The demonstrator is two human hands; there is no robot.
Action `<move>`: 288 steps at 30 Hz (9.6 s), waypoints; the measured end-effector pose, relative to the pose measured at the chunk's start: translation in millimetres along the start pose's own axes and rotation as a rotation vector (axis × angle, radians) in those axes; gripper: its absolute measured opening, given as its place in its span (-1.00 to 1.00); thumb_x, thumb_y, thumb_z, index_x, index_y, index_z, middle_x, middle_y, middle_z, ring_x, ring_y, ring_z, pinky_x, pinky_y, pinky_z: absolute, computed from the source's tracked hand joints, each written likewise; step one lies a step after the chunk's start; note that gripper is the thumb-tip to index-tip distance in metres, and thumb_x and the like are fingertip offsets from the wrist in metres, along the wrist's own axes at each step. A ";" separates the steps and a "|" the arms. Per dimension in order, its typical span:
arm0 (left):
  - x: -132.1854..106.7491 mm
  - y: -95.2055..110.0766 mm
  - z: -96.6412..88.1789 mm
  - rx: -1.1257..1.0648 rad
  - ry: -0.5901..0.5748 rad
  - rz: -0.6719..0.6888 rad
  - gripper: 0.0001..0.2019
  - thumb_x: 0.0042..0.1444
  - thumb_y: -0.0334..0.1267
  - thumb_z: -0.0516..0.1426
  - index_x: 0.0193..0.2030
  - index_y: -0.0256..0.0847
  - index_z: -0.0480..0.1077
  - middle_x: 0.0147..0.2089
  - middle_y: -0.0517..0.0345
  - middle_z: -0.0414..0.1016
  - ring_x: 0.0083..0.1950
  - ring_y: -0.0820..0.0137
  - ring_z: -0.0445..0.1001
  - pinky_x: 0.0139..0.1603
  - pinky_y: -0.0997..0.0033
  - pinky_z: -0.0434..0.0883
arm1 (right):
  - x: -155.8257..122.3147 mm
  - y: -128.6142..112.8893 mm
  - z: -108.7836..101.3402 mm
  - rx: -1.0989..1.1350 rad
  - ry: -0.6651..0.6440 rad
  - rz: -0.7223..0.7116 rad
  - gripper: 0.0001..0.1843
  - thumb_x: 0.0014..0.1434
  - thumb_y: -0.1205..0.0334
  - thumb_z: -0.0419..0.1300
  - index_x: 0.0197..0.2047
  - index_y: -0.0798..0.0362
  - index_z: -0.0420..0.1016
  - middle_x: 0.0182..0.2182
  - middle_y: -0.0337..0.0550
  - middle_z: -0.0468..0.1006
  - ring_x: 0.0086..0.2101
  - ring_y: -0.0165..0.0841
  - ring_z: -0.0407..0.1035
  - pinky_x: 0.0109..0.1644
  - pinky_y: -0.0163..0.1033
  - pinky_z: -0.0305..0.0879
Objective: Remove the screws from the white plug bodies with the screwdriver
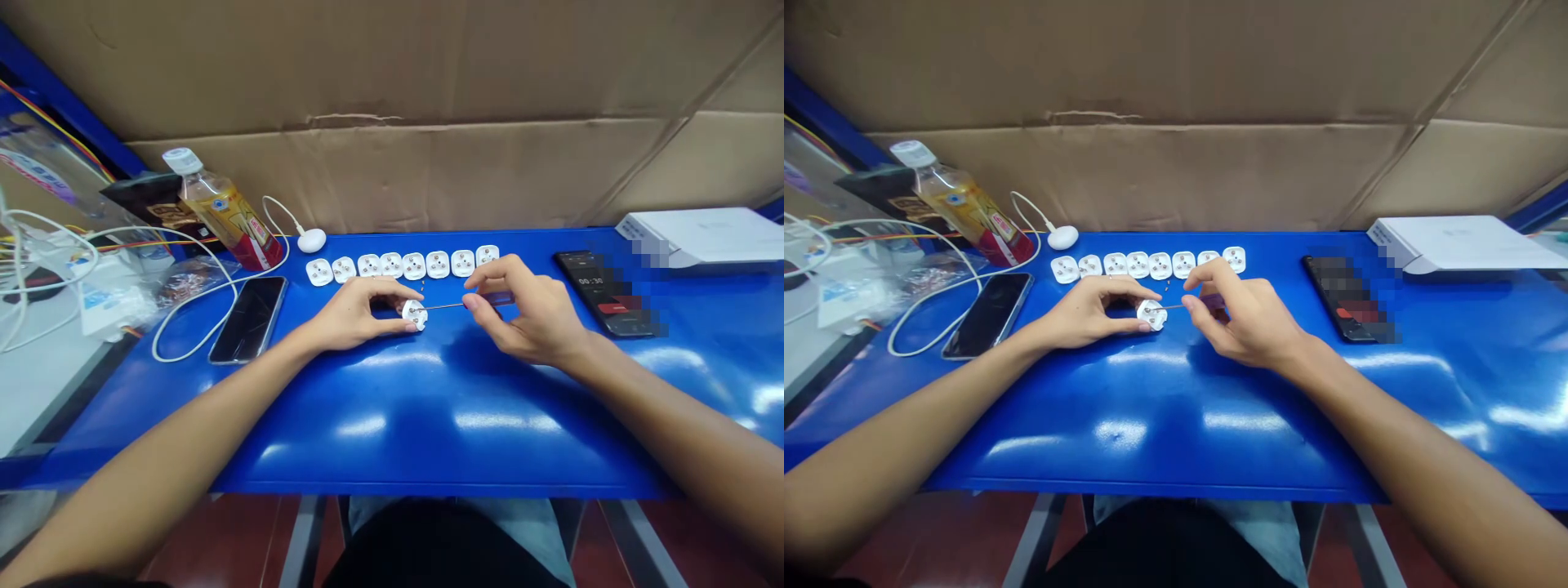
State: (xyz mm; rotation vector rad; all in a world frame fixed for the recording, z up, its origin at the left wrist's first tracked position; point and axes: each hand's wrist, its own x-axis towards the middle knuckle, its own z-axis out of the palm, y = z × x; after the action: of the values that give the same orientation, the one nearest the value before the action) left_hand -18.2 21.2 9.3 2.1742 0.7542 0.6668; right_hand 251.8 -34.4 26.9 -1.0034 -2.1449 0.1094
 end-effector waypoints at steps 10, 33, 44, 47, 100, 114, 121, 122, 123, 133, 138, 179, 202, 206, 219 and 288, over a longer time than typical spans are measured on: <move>-0.1 1.2 0.2 -0.002 -0.005 -0.020 -0.59 0.14 -0.14 0.40 0.10 -0.21 0.60 -0.06 0.04 0.68 -0.11 0.32 0.60 -0.04 0.38 0.49 | 1.2 1.3 -1.8 -0.032 -0.042 -0.050 -0.85 0.27 0.27 0.22 -0.09 -0.06 0.37 -0.26 -0.19 0.63 -0.35 -0.28 0.58 -0.29 -0.21 0.50; -0.2 -0.7 0.7 -0.005 0.010 -0.039 -0.58 0.12 -0.09 0.41 0.07 -0.23 0.61 -0.10 0.02 0.67 -0.14 0.31 0.57 -0.11 0.36 0.45 | 2.2 3.8 -1.3 -0.047 -0.038 0.019 -0.90 0.33 0.17 0.20 -0.10 -0.06 0.44 -0.35 -0.22 0.65 -0.39 -0.27 0.58 -0.32 -0.21 0.47; -0.6 -0.2 0.7 -0.046 0.005 -0.060 -0.57 0.11 -0.10 0.42 0.08 -0.22 0.61 -0.07 0.01 0.69 -0.11 0.28 0.60 -0.04 0.33 0.50 | 2.6 1.3 -1.6 0.035 -0.077 0.071 -0.83 0.30 0.23 0.22 -0.04 -0.09 0.39 -0.17 -0.15 0.66 -0.25 -0.21 0.60 -0.17 -0.13 0.54; -0.9 -1.5 0.7 -0.049 0.006 -0.045 -0.56 0.11 -0.09 0.42 0.09 -0.22 0.61 -0.08 0.02 0.68 -0.12 0.29 0.59 -0.05 0.34 0.50 | 3.0 1.9 -0.9 0.000 -0.063 0.100 -0.95 0.35 0.19 0.19 -0.13 -0.08 0.40 -0.32 -0.22 0.64 -0.35 -0.25 0.60 -0.30 -0.19 0.48; 4.6 -9.7 5.6 -0.172 0.262 -0.208 -0.61 0.17 -0.03 0.36 0.00 -0.27 0.66 0.03 -0.11 0.69 0.08 0.09 0.63 0.13 0.13 0.55 | 3.8 21.2 8.9 0.050 -0.017 0.148 -0.90 0.44 0.18 0.14 -0.15 -0.04 0.44 -0.32 -0.18 0.64 -0.40 -0.30 0.54 -0.29 -0.21 0.39; 1.8 -6.7 7.9 -0.154 0.302 -0.210 -0.69 0.17 -0.03 0.36 -0.10 -0.22 0.71 -0.14 -0.02 0.74 -0.18 0.21 0.67 -0.17 0.29 0.55 | 2.1 6.6 7.1 0.023 0.018 0.026 -0.96 0.42 0.28 0.17 -0.12 -0.05 0.44 -0.28 -0.21 0.68 -0.41 -0.36 0.56 -0.35 -0.27 0.42; -0.1 -7.5 9.0 -0.089 0.309 -0.072 -0.77 0.24 -0.11 0.32 -0.10 -0.20 0.70 -0.15 0.01 0.73 -0.18 0.27 0.64 -0.19 0.33 0.49 | 4.5 11.3 1.8 -0.046 -0.015 -0.099 -0.95 0.40 0.27 0.18 -0.11 -0.07 0.47 -0.31 -0.22 0.68 -0.40 -0.32 0.56 -0.32 -0.24 0.45; -0.3 -7.1 9.1 -0.062 0.309 -0.038 -0.79 0.26 -0.14 0.32 -0.10 -0.19 0.70 -0.14 0.02 0.73 -0.17 0.27 0.63 -0.17 0.33 0.48 | 4.7 12.5 0.8 -0.055 -0.022 -0.135 -0.95 0.39 0.26 0.20 -0.10 -0.06 0.48 -0.31 -0.21 0.68 -0.39 -0.31 0.57 -0.32 -0.23 0.46; -0.4 -6.8 9.1 -0.031 0.309 -0.001 -0.81 0.27 -0.16 0.31 -0.09 -0.18 0.70 -0.14 0.02 0.72 -0.15 0.27 0.63 -0.15 0.32 0.48 | 4.8 13.5 -0.1 -0.059 -0.032 -0.164 -0.93 0.38 0.26 0.21 -0.08 -0.06 0.48 -0.30 -0.20 0.68 -0.38 -0.29 0.57 -0.32 -0.22 0.47; -1.2 -5.4 13.0 0.102 0.330 0.139 -0.83 0.28 -0.19 0.30 -0.04 -0.09 0.69 -0.08 0.02 0.72 -0.03 0.22 0.63 0.09 0.18 0.48 | 3.0 9.6 -0.8 0.076 -0.036 0.042 -0.94 0.35 0.16 0.26 -0.15 -0.07 0.53 -0.29 -0.22 0.67 -0.36 -0.31 0.59 -0.24 -0.22 0.55; -1.5 -3.1 8.4 0.131 0.257 0.062 -0.57 0.18 -0.04 0.36 0.14 -0.15 0.62 0.06 -0.03 0.67 -0.09 0.26 0.58 -0.02 0.26 0.49 | 4.8 8.5 -4.8 0.000 -0.015 0.023 -0.97 0.31 0.20 0.25 -0.20 -0.08 0.52 -0.36 -0.26 0.67 -0.43 -0.33 0.56 -0.31 -0.22 0.51; -0.9 1.0 3.8 0.114 0.010 -0.066 -0.54 0.12 0.00 0.39 0.11 -0.14 0.62 0.00 0.03 0.70 -0.05 0.20 0.63 -0.02 0.29 0.50 | 6.3 13.6 -14.8 -0.108 -0.184 -0.038 -0.87 0.23 0.25 0.18 -0.13 -0.04 0.39 -0.36 -0.21 0.63 -0.42 -0.29 0.52 -0.34 -0.23 0.34; -0.7 0.6 4.9 0.129 0.013 -0.051 -0.54 0.12 -0.03 0.40 0.11 -0.17 0.62 -0.03 0.04 0.71 -0.09 0.24 0.62 -0.06 0.35 0.46 | 3.1 2.9 -5.9 -0.183 -0.090 -0.039 -0.88 0.38 0.18 0.16 -0.05 -0.01 0.37 -0.32 -0.14 0.65 -0.43 -0.24 0.57 -0.44 -0.24 0.32; -0.6 0.4 4.5 0.138 0.012 -0.055 -0.53 0.12 -0.03 0.41 0.12 -0.18 0.62 -0.03 0.03 0.71 -0.08 0.24 0.62 -0.05 0.32 0.47 | 4.0 3.8 -7.2 -0.153 -0.110 -0.096 -0.90 0.33 0.26 0.16 -0.08 0.00 0.36 -0.31 -0.13 0.62 -0.38 -0.23 0.56 -0.37 -0.21 0.38; -0.9 -1.0 4.8 0.154 0.009 -0.031 -0.54 0.13 -0.06 0.41 0.13 -0.19 0.61 -0.02 0.06 0.70 -0.08 0.27 0.62 -0.03 0.36 0.48 | 7.2 -2.8 -11.8 -0.180 -0.214 -0.283 -0.83 0.28 0.41 0.11 -0.08 0.06 0.40 -0.23 -0.01 0.57 -0.22 -0.16 0.49 -0.20 -0.10 0.44; -0.1 4.7 6.7 -0.077 0.197 0.051 -0.75 0.20 -0.12 0.37 -0.03 -0.15 0.68 -0.09 0.01 0.70 -0.03 0.25 0.61 0.10 0.23 0.47 | 4.0 -6.7 -13.2 -0.032 0.163 -0.093 -0.85 0.24 0.39 0.19 -0.20 -0.07 0.45 -0.39 -0.25 0.60 -0.49 -0.33 0.48 -0.40 -0.21 0.44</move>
State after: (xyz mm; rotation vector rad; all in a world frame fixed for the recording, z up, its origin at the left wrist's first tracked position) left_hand -12.4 15.3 8.9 2.0836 0.7626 0.9313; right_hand 254.8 -39.2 41.1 -0.8970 -2.0455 -0.0508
